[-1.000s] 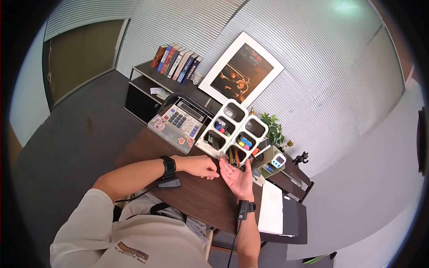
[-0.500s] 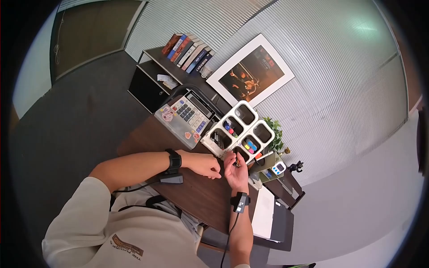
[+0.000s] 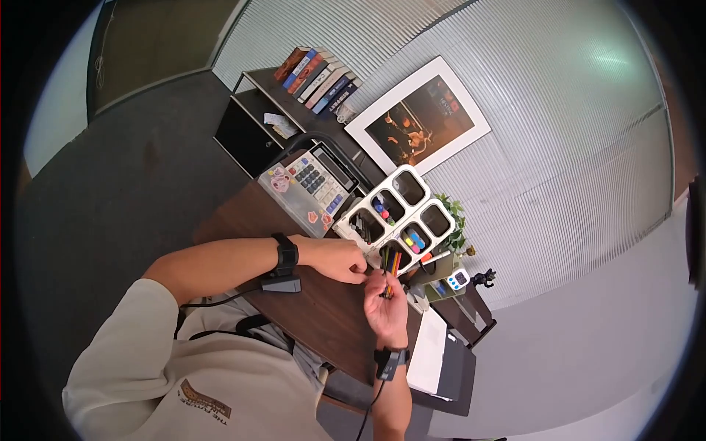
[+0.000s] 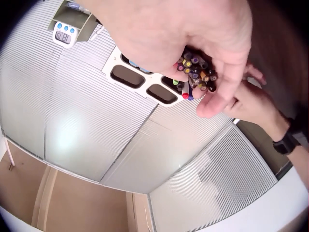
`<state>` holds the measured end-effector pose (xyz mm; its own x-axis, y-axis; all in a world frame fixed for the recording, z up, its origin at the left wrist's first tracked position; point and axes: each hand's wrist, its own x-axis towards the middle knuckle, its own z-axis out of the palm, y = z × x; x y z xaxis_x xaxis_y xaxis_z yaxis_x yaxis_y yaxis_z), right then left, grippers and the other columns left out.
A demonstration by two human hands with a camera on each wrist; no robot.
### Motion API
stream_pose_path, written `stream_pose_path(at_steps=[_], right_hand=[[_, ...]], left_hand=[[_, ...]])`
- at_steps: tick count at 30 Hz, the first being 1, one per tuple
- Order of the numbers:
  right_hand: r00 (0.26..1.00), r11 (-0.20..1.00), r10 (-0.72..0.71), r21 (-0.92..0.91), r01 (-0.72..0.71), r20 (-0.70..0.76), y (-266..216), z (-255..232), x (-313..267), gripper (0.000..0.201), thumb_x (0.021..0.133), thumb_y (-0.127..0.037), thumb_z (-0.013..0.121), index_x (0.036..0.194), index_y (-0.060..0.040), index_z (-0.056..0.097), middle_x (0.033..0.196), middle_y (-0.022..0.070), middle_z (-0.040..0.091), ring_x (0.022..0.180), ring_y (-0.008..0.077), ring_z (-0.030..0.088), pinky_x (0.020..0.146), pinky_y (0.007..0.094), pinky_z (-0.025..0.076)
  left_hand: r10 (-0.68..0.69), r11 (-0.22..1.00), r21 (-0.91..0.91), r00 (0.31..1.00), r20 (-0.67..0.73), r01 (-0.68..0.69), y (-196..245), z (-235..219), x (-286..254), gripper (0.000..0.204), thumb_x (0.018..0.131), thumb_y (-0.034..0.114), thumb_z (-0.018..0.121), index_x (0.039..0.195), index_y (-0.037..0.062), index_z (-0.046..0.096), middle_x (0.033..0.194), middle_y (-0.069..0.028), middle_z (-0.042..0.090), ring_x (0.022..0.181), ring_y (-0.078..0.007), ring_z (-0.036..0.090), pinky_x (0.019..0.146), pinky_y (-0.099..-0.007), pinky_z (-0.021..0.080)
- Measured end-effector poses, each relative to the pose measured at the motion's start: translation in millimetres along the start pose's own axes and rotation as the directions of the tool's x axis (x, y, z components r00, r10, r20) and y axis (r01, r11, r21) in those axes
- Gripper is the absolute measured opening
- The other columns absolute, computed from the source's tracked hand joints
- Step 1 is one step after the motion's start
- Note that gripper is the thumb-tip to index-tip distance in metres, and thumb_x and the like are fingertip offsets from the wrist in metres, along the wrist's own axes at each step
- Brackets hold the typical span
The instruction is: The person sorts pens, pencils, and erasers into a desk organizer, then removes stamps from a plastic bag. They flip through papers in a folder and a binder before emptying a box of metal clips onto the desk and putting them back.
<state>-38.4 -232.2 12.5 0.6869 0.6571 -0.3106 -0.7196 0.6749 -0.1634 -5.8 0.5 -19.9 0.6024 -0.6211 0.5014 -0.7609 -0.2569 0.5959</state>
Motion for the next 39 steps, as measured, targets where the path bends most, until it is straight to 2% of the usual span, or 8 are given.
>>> stream_pose_path(at_steps=[5,8,10,11,16,20,30,39], right_hand=[[1.0,0.993,0.005,-0.114,-0.006,-0.012,38.9,-10.7,-35.6,0.016,0.104,-0.013,0.058,0.116,-0.0023,0.058,0.094,0.0039,0.06,0.085,0.0164,0.062,0.08,0.0309,0.056],[0.996,0.982,0.047,-0.182,-0.06,-0.073,61.0,-21.4,-34.1,0.018,0.105,-0.016,0.058,0.117,-0.0029,0.058,0.094,0.0027,0.059,0.086,0.0158,0.062,0.081,0.0304,0.057],[0.992,0.957,0.086,-0.27,-0.109,-0.094,70.5,-26.7,-27.4,0.018,0.105,-0.017,0.058,0.117,-0.0033,0.059,0.096,0.0038,0.061,0.088,0.0167,0.063,0.083,0.0315,0.058],[0.992,0.953,0.102,-0.28,-0.119,-0.074,70.0,-35.1,-22.8,0.019,0.105,-0.018,0.058,0.116,-0.0032,0.06,0.101,0.0064,0.064,0.094,0.0195,0.065,0.088,0.0345,0.06],[0.993,0.907,0.105,-0.403,-0.12,-0.06,64.0,-35.3,-19.8,0.029,0.106,-0.023,0.057,0.125,-0.001,0.059,0.116,0.0134,0.068,0.116,0.0275,0.066,0.099,0.041,0.059],[0.976,0.684,0.148,-0.697,-0.217,-0.158,48.9,-22.6,-37.9,0.051,0.111,-0.03,0.049,0.148,0.0038,0.045,0.145,0.0232,0.059,0.129,0.0332,0.063,0.095,0.041,0.06],[0.937,-0.174,-0.058,-0.921,-0.348,-0.344,-6.6,31.1,-56.4,0.052,0.11,-0.042,0.052,0.123,0.0043,0.07,0.109,0.0168,0.078,0.086,0.0215,0.076,0.068,0.0296,0.061],[0.912,0.365,-0.355,-0.868,0.336,0.203,-63.4,-21.1,-6.5,0.033,0.111,-0.031,0.054,0.111,-0.001,0.068,0.081,0.0055,0.073,0.058,0.0103,0.065,0.051,0.0219,0.051]], left_hand=[[0.146,0.989,0.02,0.952,-0.27,-0.146,10.7,-2.1,3.2,0.036,0.096,0.02,0.066,0.067,-0.0007,0.059,0.069,-0.0159,0.064,0.057,-0.0342,0.058,0.055,-0.0457,0.042],[0.119,0.993,0.013,0.973,-0.199,-0.119,20.2,-0.9,5.9,0.024,0.1,0.023,0.062,0.093,0.003,0.072,0.098,-0.0144,0.073,0.087,-0.0297,0.069,0.073,-0.0434,0.051],[0.352,0.93,-0.029,0.91,-0.22,-0.367,17.0,9.2,8.6,0.025,0.102,0.02,0.061,0.121,0.0041,0.07,0.13,-0.0132,0.066,0.118,-0.0312,0.063,0.1,-0.0424,0.05],[0.294,0.944,-0.139,0.954,-0.053,-0.298,13.7,12.0,8.2,0.037,0.105,0.021,0.059,0.137,0.0044,0.064,0.143,-0.0148,0.06,0.138,-0.0329,0.051,0.118,-0.0435,0.039],[0.218,0.975,-0.105,0.935,0.28,-0.195,-0.2,35.3,1.4,0.05,0.114,0.036,0.034,0.135,0.0033,0.066,0.147,-0.0122,0.059,0.147,-0.0334,0.041,0.125,-0.0509,0.026],[0.28,0.96,-0.042,0.931,0.235,-0.278,-8.9,45.6,-0.8,0.045,0.113,0.034,0.038,0.122,0.0045,0.07,0.135,-0.0098,0.066,0.138,-0.0312,0.049,0.119,-0.0464,0.032],[0.312,0.937,0.06,0.902,0.299,-0.344,-4.8,46.3,-2.2,0.036,0.107,0.03,0.053,0.12,0.0026,0.071,0.139,-0.0169,0.063,0.14,-0.034,0.048,0.122,-0.0517,0.028],[0.179,0.957,0.134,0.89,0.419,-0.256,5.3,43.0,-1.0,0.043,0.109,0.035,0.05,0.139,0.007,0.064,0.155,-0.0147,0.052,0.151,-0.0313,0.038,0.127,-0.0511,0.021]])
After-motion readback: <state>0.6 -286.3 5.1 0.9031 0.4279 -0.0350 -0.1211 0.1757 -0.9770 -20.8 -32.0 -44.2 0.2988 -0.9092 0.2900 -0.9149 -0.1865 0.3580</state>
